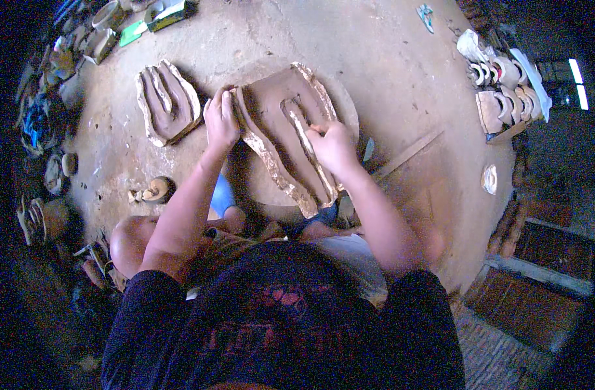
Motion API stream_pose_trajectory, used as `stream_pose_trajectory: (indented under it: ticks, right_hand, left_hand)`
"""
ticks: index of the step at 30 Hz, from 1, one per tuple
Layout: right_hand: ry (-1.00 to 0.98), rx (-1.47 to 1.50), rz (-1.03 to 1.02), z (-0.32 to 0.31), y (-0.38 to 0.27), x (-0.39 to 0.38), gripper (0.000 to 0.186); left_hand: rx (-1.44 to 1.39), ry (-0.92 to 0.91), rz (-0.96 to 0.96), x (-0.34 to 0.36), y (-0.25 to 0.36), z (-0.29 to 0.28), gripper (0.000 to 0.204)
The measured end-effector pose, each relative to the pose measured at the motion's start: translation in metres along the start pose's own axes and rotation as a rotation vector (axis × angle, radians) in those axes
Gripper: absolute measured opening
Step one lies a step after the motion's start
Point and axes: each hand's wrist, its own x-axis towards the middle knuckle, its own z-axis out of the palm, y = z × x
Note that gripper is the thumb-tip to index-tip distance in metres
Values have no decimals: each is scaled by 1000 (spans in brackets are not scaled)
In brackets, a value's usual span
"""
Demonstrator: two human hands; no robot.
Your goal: The person rolls pieces of clay between their hands and presses the clay into a mold, shaping and smoothing it along the contours by hand.
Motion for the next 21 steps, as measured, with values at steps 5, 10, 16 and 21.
stream_pose_trajectory:
  ticks: [5,10,16,21]
  right_hand:
    - [113,-76,-220,-4,-10,-20,33]
    - [-37,63,58,-15,-9,-18,32]
    - [83,-106,-183,-9,13,-30,32]
    - [-111,108,124,-13,27,-22,30]
  left_hand:
    - [-12,-12,-11,-1,7,-5,44]
    - [0,27,31,-3,6,0,43]
    - [-14,13,-8,-1,10,-1,42]
    - [-5,-23,62,-1,11,-2,38]
